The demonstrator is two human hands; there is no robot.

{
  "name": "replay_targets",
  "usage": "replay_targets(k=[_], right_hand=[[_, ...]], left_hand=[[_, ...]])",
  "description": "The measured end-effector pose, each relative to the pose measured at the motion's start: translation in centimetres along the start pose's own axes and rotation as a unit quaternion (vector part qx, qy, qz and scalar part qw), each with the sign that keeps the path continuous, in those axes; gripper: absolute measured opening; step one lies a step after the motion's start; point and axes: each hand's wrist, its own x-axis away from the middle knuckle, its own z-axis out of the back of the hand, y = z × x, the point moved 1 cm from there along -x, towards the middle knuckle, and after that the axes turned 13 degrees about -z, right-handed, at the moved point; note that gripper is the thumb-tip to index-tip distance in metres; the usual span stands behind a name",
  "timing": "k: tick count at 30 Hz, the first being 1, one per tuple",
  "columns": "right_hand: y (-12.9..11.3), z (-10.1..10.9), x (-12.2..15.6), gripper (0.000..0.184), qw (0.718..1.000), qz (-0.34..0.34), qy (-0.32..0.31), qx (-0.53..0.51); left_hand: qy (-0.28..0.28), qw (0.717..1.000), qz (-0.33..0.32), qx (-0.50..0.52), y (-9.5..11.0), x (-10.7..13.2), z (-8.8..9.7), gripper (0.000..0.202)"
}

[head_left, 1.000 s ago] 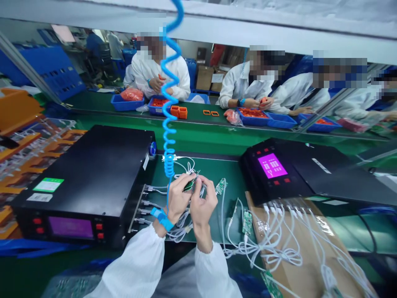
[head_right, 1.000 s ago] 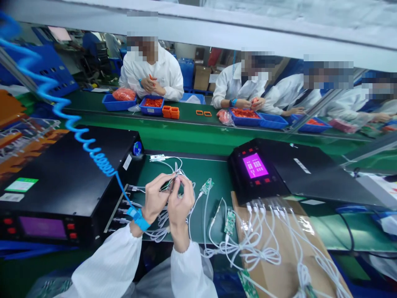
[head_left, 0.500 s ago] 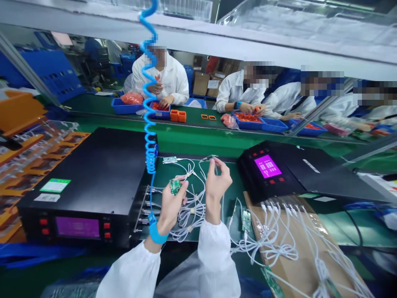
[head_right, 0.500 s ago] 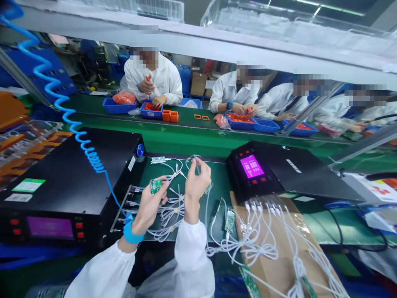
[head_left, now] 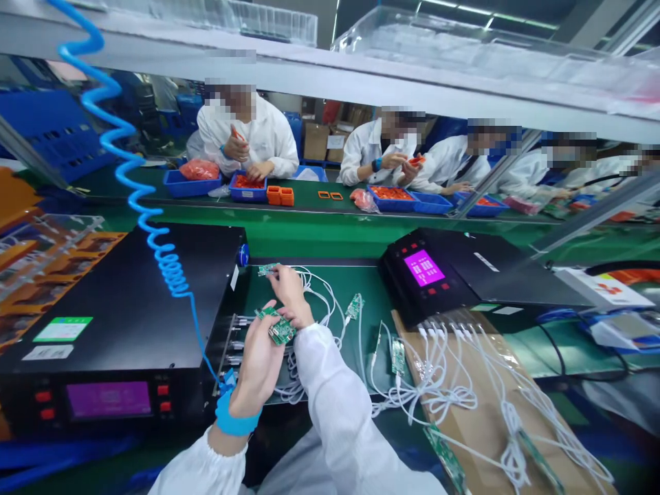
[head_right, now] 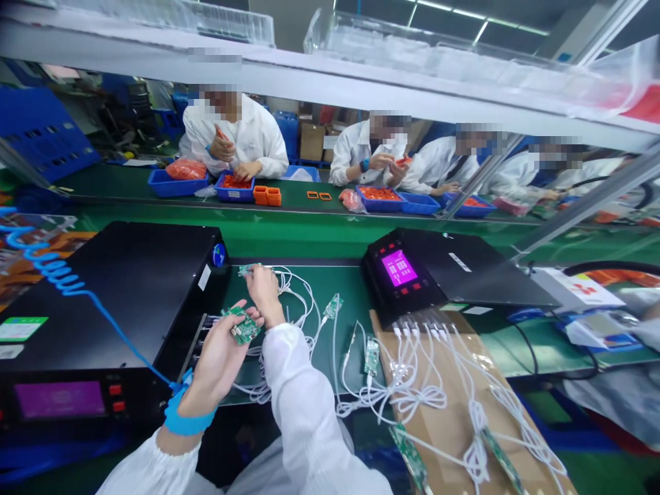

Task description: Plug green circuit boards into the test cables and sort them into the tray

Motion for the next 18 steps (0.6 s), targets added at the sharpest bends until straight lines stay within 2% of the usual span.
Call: replay_targets(k=[2, 4, 6, 7, 9, 13, 16, 18], right_hand=[[1.7, 1.0, 1.0, 0.015, 1.000, 0.025, 0.008, -0.003], [4.5, 2.7, 2.5, 0.013, 0.998, 0.008, 0.066, -0.003], [7.6, 4.4, 4.0, 0.010, 0.987, -0.076, 0.142, 0.024], [8.9, 5.0, 4.5, 0.006, 0.980, -0.110, 0.157, 0.049], [10.7, 5.6, 5.4, 0.006, 0.972, -0.159, 0.146, 0.094], [11.2, 5.2, 5.9, 0.014, 0.970, -0.184, 0.104, 0.118], [10.9, 5.3, 6.2, 0.023, 0.977, -0.160, 0.095, 0.106], [11.0, 5.7, 6.5, 0.023, 0.984, -0.127, 0.087, 0.086]], left_hand=[[-0.012, 1.000, -0.008, 0.001, -0.1, -0.1, 0.2, 0.037], [-0.029, 0.999, -0.014, 0.002, -0.3, -0.4, 0.7, 0.040], [-0.041, 0.999, -0.014, -0.001, -0.6, -0.7, 1.2, 0.042], [-0.044, 0.999, -0.012, -0.005, -0.7, -0.8, 1.3, 0.043], [-0.046, 0.999, -0.009, -0.013, -0.9, -1.0, 1.3, 0.042], [-0.052, 0.998, -0.018, -0.037, -1.2, -1.2, 0.5, 0.028], [-0.052, 0.997, -0.033, -0.050, -1.5, -1.7, 0.3, 0.016], [-0.036, 0.997, -0.043, -0.058, -1.7, -2.3, 0.4, 0.015]])
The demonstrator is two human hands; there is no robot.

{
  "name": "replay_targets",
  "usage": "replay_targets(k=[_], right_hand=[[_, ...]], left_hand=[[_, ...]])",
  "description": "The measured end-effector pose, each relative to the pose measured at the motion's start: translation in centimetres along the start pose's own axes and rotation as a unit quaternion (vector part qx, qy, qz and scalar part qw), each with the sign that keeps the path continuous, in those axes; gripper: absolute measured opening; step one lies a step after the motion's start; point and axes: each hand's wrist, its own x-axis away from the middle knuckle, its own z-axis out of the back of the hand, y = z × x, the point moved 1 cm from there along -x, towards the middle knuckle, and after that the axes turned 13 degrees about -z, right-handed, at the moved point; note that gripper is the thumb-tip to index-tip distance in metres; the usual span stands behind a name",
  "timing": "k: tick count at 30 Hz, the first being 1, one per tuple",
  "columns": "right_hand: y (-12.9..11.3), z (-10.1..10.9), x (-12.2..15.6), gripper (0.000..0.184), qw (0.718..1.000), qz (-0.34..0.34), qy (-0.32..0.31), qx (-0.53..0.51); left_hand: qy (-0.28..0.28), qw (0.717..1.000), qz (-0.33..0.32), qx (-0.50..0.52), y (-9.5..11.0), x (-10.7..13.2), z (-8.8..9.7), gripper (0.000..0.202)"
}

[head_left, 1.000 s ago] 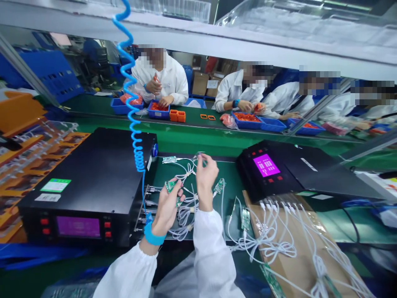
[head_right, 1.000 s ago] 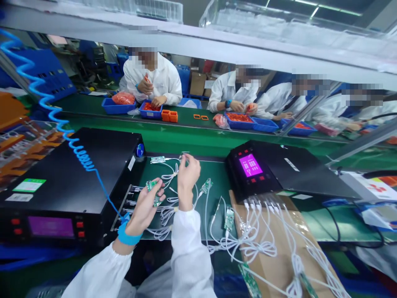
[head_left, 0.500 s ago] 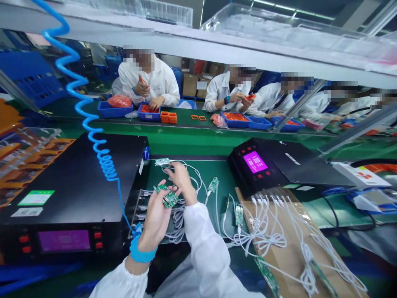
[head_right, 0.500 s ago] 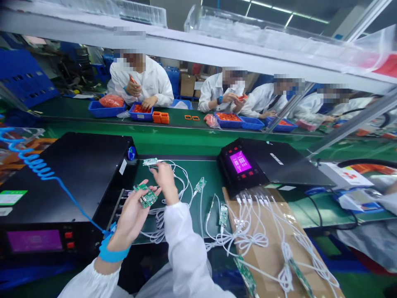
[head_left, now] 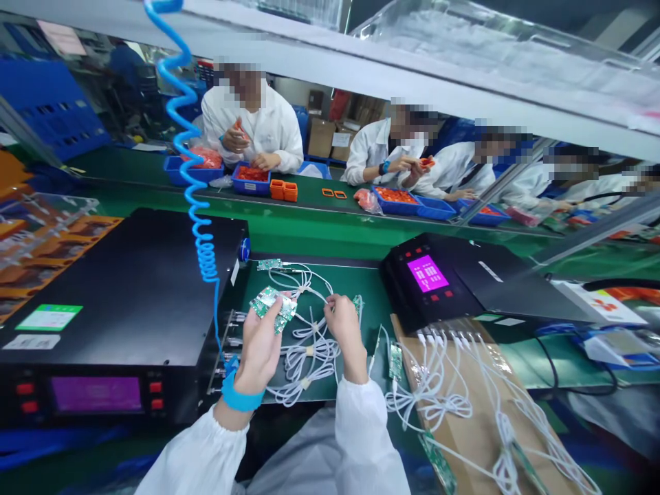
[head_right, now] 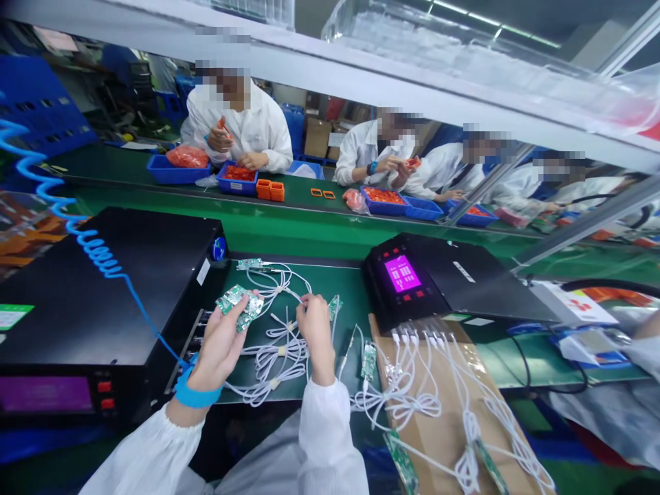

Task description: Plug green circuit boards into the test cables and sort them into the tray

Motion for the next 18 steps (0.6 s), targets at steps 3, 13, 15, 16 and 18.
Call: replay_targets(k=[3, 13, 15, 16, 18], right_hand=[[0.5, 0.8, 0.5, 0.015, 0.994, 0.059, -0.011, -0.091], [0.3, 1.1, 2.8, 0.038, 0.922, 0.093, -0.135, -0.350], [0.5, 0.7, 2.5, 0.041, 0.923, 0.088, -0.132, -0.349], [0.7, 0.5, 2.3, 0.041, 0.925, 0.080, -0.129, -0.349], [0.8, 0.1, 1.8, 0.041, 0.926, 0.061, -0.129, -0.349]], left_hand=[[0.013, 1.000, -0.021, -0.002, -0.1, -0.9, 0.1, 0.020], [-0.075, 0.993, -0.094, 0.019, 1.8, -1.6, -1.6, 0.045], [-0.069, 0.994, -0.088, 0.017, 1.6, -1.7, -1.4, 0.044], [-0.058, 0.995, -0.084, 0.015, 1.4, -1.8, -1.3, 0.042], [-0.030, 0.997, -0.078, 0.004, 1.0, -2.2, -0.7, 0.033]])
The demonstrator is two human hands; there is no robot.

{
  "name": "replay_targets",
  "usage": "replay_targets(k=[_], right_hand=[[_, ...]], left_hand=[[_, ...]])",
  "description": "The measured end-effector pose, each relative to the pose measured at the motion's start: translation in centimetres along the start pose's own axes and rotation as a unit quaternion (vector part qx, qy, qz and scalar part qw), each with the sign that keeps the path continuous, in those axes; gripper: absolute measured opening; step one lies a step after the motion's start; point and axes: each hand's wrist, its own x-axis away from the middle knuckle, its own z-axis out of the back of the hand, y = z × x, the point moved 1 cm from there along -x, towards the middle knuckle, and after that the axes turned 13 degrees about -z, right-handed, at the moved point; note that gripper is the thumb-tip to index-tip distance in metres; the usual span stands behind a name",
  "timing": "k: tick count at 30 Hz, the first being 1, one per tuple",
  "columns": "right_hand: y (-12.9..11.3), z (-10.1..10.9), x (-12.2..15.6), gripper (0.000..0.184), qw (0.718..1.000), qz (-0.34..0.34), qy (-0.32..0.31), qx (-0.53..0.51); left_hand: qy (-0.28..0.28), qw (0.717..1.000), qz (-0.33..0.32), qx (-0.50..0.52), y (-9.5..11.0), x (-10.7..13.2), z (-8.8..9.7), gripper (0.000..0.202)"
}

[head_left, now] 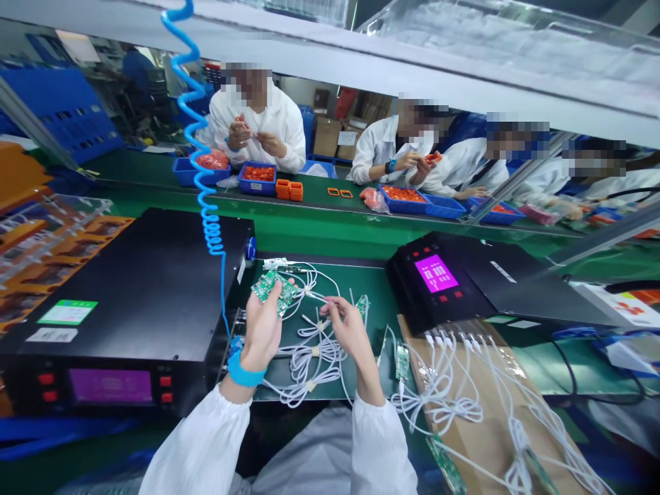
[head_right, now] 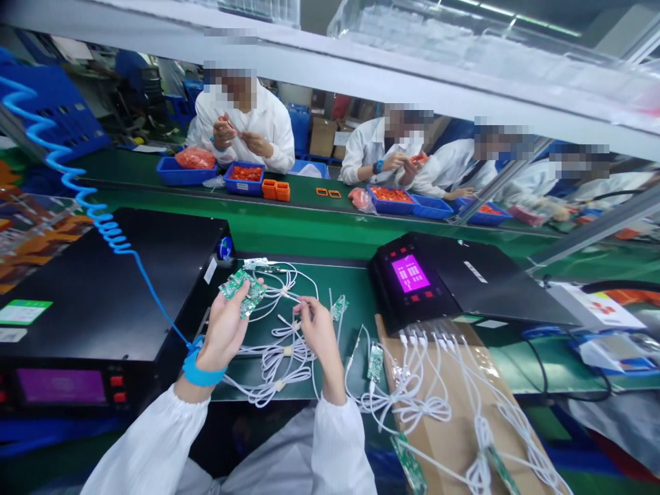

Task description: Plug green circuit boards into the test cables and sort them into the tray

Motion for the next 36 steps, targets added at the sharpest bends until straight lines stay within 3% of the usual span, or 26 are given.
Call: replay_targets(k=[6, 12, 19, 36], right_hand=[[-1.5, -0.3, 0.2, 0.037, 0.997, 0.051, 0.003, 0.051], [-3.4, -0.4, 2.7, 0.035, 0.998, 0.064, -0.001, -0.021], [-3.2, -1.5, 3.7, 0.035, 0.996, 0.048, 0.040, -0.057], [-4.4, -2.0, 3.7, 0.036, 0.997, 0.055, 0.027, -0.042]], left_hand=[[0.024, 0.999, -0.011, -0.035, -1.0, -0.6, 1.1, 0.021], [0.011, 1.000, -0.015, -0.011, 0.2, 0.0, 0.0, 0.036], [-0.056, 0.998, -0.009, 0.010, 0.6, 0.6, -0.5, 0.043], [-0.041, 0.996, -0.065, -0.049, -0.8, 0.1, 0.4, 0.048]])
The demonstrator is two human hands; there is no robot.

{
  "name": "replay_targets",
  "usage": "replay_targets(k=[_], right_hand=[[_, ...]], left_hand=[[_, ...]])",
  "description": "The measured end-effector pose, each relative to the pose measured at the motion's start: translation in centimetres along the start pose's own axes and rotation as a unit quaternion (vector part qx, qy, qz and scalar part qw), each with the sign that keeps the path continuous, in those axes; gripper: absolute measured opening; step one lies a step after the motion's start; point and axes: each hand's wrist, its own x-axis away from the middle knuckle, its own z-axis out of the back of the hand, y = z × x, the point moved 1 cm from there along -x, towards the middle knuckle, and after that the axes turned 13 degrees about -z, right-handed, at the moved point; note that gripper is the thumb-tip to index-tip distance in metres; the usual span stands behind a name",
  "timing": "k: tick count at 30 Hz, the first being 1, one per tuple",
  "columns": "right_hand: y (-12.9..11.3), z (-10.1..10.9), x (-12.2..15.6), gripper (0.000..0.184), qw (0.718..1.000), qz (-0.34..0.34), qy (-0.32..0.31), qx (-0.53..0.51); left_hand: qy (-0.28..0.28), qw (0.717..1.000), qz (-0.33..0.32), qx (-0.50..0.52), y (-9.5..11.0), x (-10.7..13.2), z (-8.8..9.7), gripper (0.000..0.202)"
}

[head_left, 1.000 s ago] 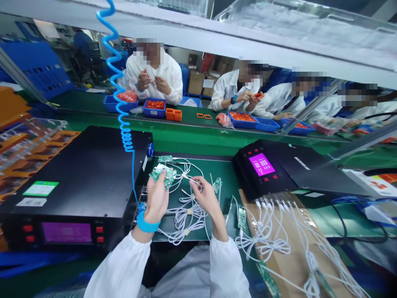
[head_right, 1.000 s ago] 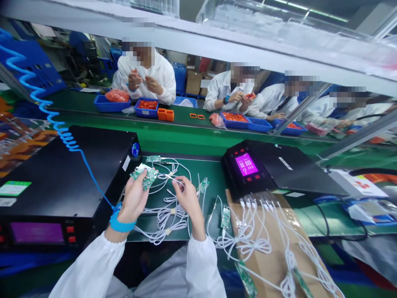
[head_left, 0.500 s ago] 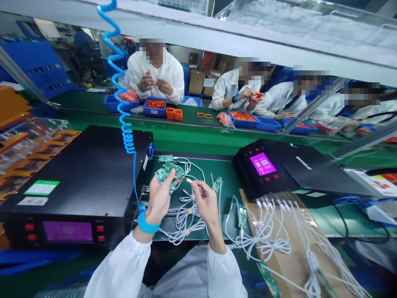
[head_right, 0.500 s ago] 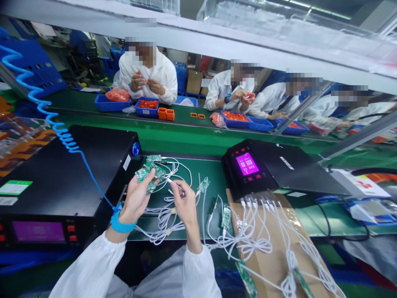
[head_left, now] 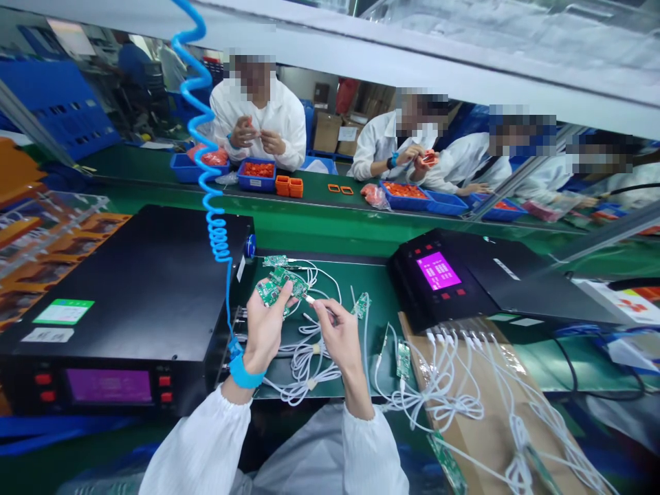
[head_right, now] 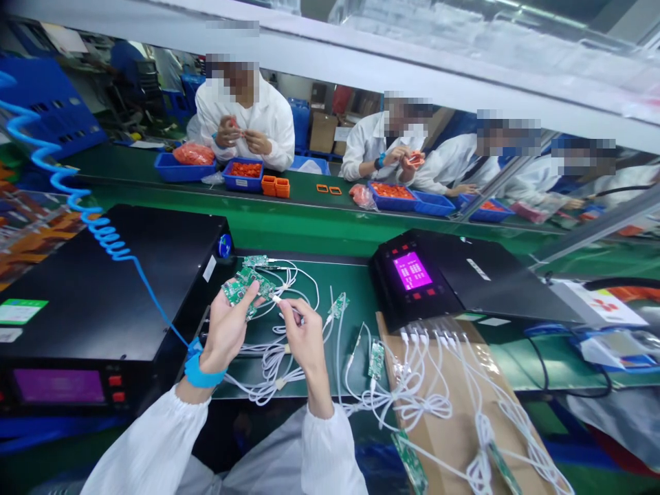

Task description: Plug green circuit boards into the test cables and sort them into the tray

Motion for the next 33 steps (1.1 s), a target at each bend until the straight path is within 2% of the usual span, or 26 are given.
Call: replay_targets(k=[4, 11, 14, 16, 17, 19, 21, 22, 28, 33], right_hand=[[0.0, 0.0, 0.1, 0.034, 1.000, 0.010, 0.011, 0.008], [0.1, -1.3, -0.1, 0.034, 1.000, 0.002, 0.018, -0.014], [0.4, -0.4, -1.2, 0.035, 0.999, 0.025, -0.007, 0.026], [0.6, 1.1, -2.4, 0.035, 0.992, 0.020, 0.022, 0.119], [0.7, 2.0, -3.2, 0.034, 0.980, -0.005, 0.057, 0.189], [1.1, 3.6, -4.7, 0.034, 0.924, -0.100, 0.130, 0.345], [1.4, 4.4, -6.0, 0.032, 0.858, -0.188, 0.153, 0.453], [1.6, 4.5, -6.6, 0.030, 0.837, -0.214, 0.148, 0.481], [2.2, 2.9, -8.4, 0.027, 0.804, -0.250, 0.120, 0.525], [2.1, 2.5, -8.7, 0.033, 0.795, -0.246, 0.114, 0.543]], left_hand=[[-0.002, 1.000, -0.005, -0.029, -0.1, 0.1, 0.0, 0.049], [-0.006, 0.998, -0.038, -0.042, -0.1, 0.0, 0.1, 0.050], [0.000, 0.998, -0.046, -0.045, 0.0, -0.1, 0.1, 0.047], [0.015, 0.996, -0.067, -0.049, 0.0, -0.1, 0.1, 0.046], [0.026, 0.995, -0.078, -0.053, 0.1, -0.2, 0.2, 0.046], [0.049, 0.993, -0.094, -0.058, 0.2, -0.2, 0.3, 0.047], [0.071, 0.991, -0.102, -0.059, 0.3, -0.1, 0.5, 0.047], [0.079, 0.990, -0.104, -0.056, 0.3, -0.1, 0.6, 0.046], [0.088, 0.993, -0.079, -0.021, 0.0, 0.3, 1.1, 0.045], [0.084, 0.993, -0.077, -0.013, -0.2, 0.3, 1.2, 0.044]])
